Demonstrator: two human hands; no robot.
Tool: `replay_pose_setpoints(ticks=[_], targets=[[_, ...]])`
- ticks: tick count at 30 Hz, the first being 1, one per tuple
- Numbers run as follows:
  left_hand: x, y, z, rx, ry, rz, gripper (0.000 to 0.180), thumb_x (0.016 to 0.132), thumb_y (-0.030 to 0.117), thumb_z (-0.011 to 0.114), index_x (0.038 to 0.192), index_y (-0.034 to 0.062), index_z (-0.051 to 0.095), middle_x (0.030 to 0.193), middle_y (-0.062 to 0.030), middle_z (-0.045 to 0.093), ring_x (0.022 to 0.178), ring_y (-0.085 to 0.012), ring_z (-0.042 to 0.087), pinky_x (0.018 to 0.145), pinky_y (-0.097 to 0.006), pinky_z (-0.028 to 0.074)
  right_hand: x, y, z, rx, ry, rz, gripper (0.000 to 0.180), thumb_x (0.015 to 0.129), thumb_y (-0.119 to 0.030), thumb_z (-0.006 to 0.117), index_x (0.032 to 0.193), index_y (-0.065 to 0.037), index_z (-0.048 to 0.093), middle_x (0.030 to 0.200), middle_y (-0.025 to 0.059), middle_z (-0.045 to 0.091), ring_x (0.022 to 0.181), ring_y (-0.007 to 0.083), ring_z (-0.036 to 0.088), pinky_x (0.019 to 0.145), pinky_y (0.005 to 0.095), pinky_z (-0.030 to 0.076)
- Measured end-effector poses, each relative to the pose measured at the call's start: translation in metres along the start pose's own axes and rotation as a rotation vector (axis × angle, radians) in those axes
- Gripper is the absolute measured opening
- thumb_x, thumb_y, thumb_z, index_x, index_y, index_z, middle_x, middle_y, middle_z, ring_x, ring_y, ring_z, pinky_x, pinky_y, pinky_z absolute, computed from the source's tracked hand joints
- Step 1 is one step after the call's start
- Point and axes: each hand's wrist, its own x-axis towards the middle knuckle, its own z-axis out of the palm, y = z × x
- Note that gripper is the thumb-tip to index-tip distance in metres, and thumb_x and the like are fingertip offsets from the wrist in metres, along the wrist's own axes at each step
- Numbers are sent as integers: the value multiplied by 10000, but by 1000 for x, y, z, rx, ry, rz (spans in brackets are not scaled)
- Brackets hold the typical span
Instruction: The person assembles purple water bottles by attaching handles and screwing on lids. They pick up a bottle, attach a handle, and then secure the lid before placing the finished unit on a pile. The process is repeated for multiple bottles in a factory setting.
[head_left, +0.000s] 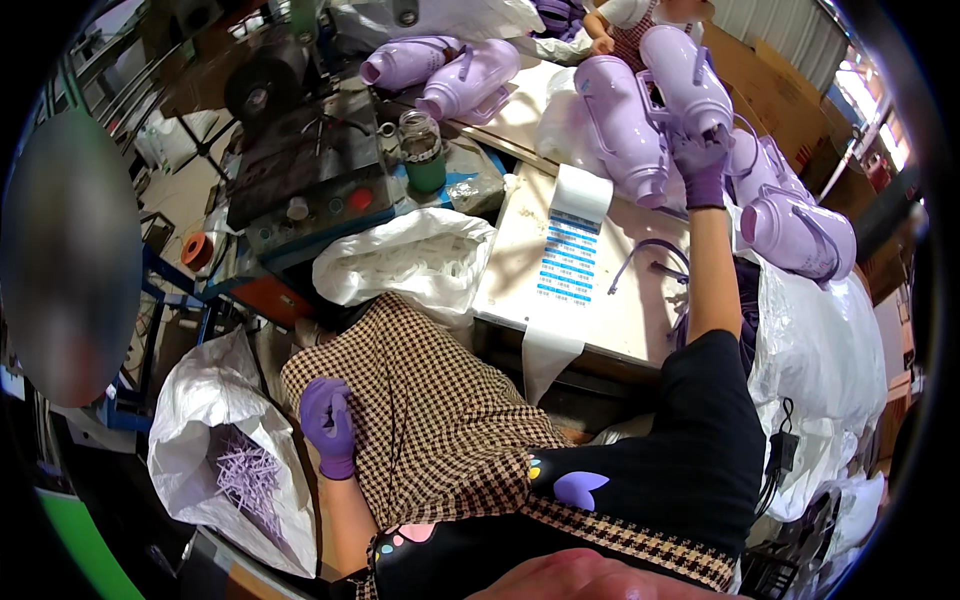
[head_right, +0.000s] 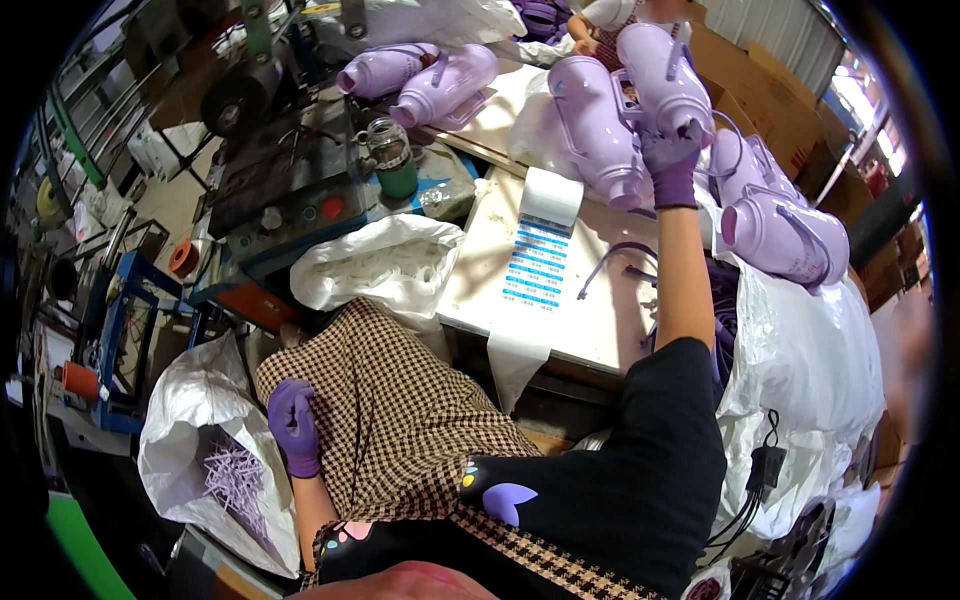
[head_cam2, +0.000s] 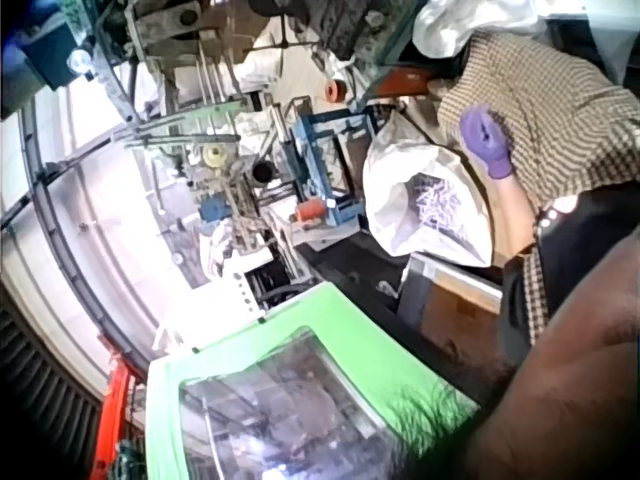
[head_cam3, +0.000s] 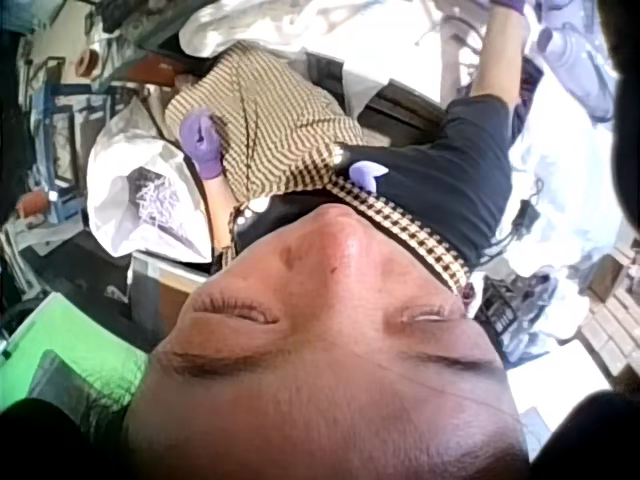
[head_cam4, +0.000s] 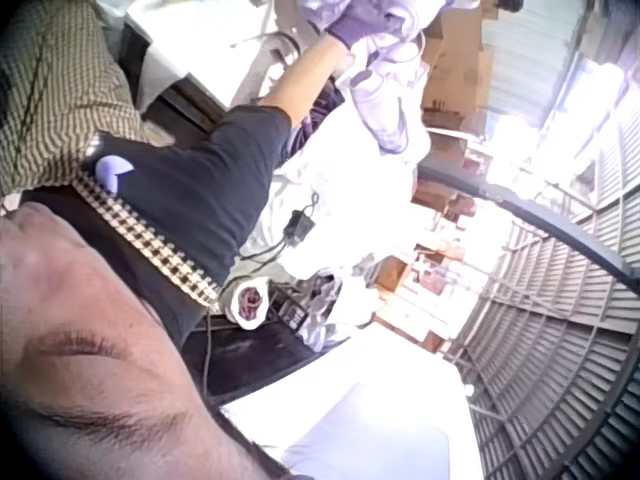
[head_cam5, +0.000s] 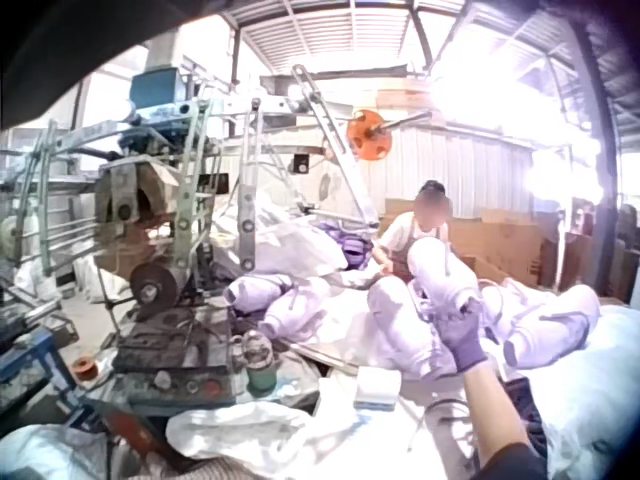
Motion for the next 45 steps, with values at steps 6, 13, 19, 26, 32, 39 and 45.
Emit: replay_pose_setpoints(ticks=[6, 13, 19, 26, 32, 39, 45], targets=[[-5, -12, 0, 46, 43, 22, 90, 871, 71, 692, 930, 23, 740, 943, -120, 731, 920, -324, 676, 910, -439, 516, -34, 37, -39, 369, -448, 403, 456, 1022, -333, 505, 1393, -68, 512, 1236, 161, 585, 1130, 300, 578, 949, 449, 495], [-16, -23, -4, 9, 123, 63, 98, 863, 113, 724, 933, 44, 735, 939, -111, 732, 891, -287, 685, 790, -400, 532, -192, 135, 78, 573, -652, 571, 548, 1044, -316, 500, 1512, -42, 425, 1448, 213, 545, 1313, 347, 537, 1131, 451, 393], [-23, -24, -7, -164, 172, -140, 140, 945, 109, 668, 995, -12, 718, 964, -122, 728, 860, -223, 696, 797, -338, 558, -398, 230, 169, 908, -876, 1237, 690, 1016, -437, 515, 1582, -99, 313, 1508, 169, 487, 1307, 328, 526, 1028, 433, 440], [-24, -18, -18, -659, 322, -395, 196, 1012, 143, 597, 999, -32, 682, 962, -102, 708, 891, -177, 676, 842, -313, 550, -468, 291, 144, 970, -585, 1592, 646, 1033, -438, 492, 1593, -170, 314, 1485, 175, 525, 1338, 295, 512, 1081, 432, 399], [-22, -26, -17, -586, 467, -424, 281, 1040, 128, 520, 874, -37, 675, 942, -122, 699, 925, -192, 668, 895, -339, 532, -463, 300, 131, 945, -590, 1614, 610, 1048, -439, 461, 1600, -232, 303, 1517, 162, 498, 1326, 286, 502, 1104, 427, 362], [-97, -75, -97, 20, 598, -732, 269, 1037, 167, 474, 965, 19, 687, 984, -73, 703, 902, -179, 671, 872, -313, 532, -463, 299, 134, 913, -590, 1589, 614, 1053, -455, 442, 1605, -237, 283, 1518, 143, 500, 1330, 279, 502, 1075, 433, 381], [-282, -89, -207, -461, 1452, -956, 255, 943, 293, 623, 1075, 75, 610, 1001, -57, 641, 815, -180, 612, 770, -292, 515, -465, 298, 138, 984, -626, 1604, 608, 1060, -445, 428, 1598, -195, 297, 1511, 151, 507, 1361, 281, 495, 1095, 430, 374]])
